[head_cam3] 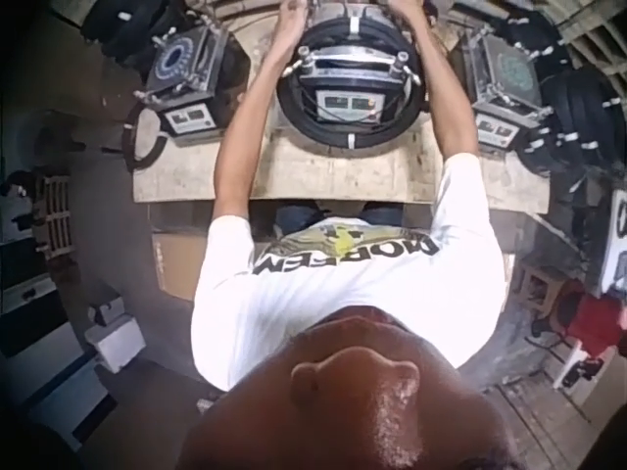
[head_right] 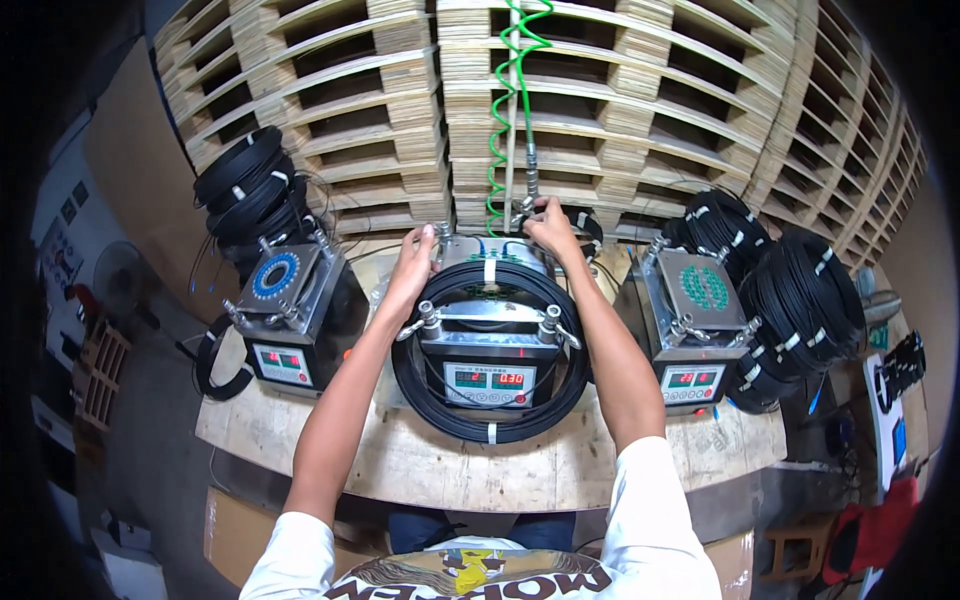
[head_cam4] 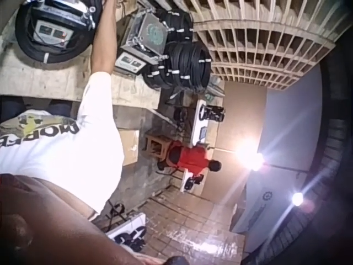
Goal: Placing a cable coil into a specialized machine, applying a liquid substance via syringe, and removing the processed coil.
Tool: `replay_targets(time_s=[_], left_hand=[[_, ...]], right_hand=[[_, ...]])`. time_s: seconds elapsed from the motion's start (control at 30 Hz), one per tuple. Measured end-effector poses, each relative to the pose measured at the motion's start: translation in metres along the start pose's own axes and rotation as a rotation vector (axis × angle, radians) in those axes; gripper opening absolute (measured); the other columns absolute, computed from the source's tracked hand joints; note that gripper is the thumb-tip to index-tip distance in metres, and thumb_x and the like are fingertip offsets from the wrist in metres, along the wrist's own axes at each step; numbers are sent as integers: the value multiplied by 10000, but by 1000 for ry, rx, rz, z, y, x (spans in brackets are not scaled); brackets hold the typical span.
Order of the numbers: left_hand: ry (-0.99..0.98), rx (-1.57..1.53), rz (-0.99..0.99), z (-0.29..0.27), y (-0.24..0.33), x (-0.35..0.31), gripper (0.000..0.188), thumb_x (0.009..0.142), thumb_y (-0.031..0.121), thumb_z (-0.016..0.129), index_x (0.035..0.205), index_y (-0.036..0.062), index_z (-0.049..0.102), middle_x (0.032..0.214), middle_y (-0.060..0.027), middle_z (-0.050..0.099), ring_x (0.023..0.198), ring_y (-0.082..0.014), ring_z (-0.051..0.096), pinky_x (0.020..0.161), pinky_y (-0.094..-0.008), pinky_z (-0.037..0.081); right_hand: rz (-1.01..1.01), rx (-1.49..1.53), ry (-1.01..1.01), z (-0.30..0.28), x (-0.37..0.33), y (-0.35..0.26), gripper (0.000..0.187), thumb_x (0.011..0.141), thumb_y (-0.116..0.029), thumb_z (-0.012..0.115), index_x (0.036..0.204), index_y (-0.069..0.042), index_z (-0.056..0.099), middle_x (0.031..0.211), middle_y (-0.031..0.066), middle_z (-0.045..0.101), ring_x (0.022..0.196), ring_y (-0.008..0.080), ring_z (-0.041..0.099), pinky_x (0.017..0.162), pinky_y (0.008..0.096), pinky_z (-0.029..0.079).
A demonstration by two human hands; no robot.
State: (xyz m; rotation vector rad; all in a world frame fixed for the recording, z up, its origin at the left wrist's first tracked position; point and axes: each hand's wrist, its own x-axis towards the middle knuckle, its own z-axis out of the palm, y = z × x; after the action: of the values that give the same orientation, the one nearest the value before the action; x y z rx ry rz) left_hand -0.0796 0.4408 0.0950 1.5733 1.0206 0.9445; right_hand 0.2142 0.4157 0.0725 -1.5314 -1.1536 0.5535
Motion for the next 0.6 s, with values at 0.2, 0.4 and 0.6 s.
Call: replay_targets(time_s=[0.2, 0.4, 0.6], left_hand=[[77, -131, 48, 3, -15, 13, 781, 984, 568, 545, 1470, -20, 372, 1142, -220, 655, 910, -233, 659, 874, -362, 507], [-24, -205, -221, -38, -30, 74, 503, 974, 479, 621, 1348, 142, 608, 1251, -63, 669, 936, -176, 569, 926, -371, 459], [-274, -500, -261, -3, -67, 107, 290, 954, 438, 680, 1078, 184, 743, 1086, 86, 713, 949, -108, 574, 909, -384, 423]], right_hand=[[-81, -18, -227, -12, 5, -2, 490, 966, -237, 573, 1341, 78, 547, 1171, 198, 677, 1029, 216, 701, 887, 331, 519], [50, 44, -331, -10, -17, -38, 810, 994, -661, 428, 1466, -4, 469, 1037, 126, 752, 1160, 221, 618, 1077, 382, 355], [-40, -47, 14, -28, -73, -55, 726, 1030, -597, 407, 1558, -103, 353, 1407, 187, 551, 1296, 216, 519, 1087, 383, 372]])
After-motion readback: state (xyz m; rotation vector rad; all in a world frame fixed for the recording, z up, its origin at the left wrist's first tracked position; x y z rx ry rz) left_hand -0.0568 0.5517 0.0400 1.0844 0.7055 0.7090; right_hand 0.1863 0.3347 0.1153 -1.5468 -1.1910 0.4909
